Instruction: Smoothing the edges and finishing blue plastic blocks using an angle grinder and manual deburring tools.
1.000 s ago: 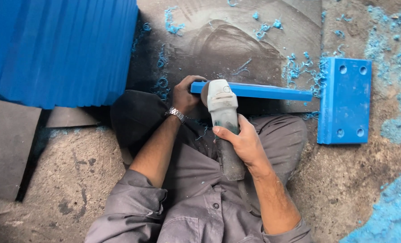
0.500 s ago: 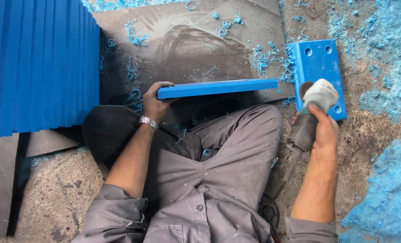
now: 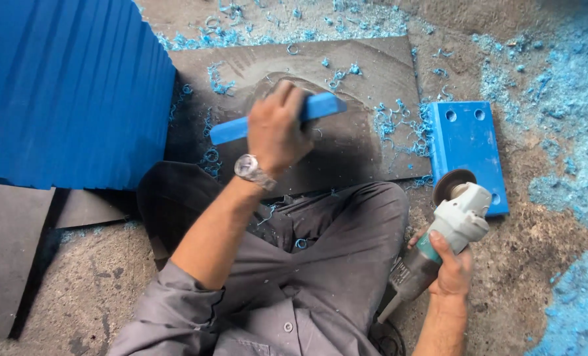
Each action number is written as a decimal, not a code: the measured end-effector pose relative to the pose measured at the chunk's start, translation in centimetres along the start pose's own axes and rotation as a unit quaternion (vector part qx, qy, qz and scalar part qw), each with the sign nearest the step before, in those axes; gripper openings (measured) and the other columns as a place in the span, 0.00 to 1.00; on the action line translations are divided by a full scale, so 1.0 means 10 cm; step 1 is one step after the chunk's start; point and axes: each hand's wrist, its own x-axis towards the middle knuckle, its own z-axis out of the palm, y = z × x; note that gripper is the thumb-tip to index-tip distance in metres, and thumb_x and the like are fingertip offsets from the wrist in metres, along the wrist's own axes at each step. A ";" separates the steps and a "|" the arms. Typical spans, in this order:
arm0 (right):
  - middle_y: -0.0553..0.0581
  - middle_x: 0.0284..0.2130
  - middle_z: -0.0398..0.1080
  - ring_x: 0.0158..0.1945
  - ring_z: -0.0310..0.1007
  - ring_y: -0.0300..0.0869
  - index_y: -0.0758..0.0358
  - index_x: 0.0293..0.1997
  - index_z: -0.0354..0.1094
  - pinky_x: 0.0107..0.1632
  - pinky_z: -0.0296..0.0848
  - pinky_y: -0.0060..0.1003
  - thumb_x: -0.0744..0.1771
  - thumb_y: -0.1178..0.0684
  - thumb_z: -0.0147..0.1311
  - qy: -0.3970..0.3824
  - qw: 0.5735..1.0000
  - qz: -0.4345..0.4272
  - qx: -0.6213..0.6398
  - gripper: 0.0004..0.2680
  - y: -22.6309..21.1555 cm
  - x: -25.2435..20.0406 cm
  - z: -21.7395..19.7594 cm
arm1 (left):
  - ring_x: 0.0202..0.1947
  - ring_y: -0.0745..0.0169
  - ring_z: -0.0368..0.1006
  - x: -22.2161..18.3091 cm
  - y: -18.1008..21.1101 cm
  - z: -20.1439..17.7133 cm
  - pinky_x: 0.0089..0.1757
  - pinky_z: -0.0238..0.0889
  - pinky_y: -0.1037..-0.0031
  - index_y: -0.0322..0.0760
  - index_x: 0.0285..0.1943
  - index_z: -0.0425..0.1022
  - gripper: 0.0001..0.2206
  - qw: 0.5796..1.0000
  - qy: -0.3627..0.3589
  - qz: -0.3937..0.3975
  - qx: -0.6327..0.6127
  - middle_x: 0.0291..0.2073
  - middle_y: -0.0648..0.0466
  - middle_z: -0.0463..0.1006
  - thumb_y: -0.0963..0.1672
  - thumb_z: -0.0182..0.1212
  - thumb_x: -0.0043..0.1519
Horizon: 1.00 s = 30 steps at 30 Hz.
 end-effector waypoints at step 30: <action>0.58 0.33 0.74 0.32 0.78 0.43 0.72 0.50 0.67 0.37 0.78 0.37 0.62 0.58 0.67 -0.063 0.981 -0.019 -0.185 0.16 -0.22 -0.03 1.08 | 0.59 0.53 0.78 -0.99 -0.74 -0.03 0.56 0.72 0.65 0.39 0.46 0.79 0.16 0.966 -0.092 -0.029 -0.241 0.54 0.53 0.83 0.40 0.74 0.49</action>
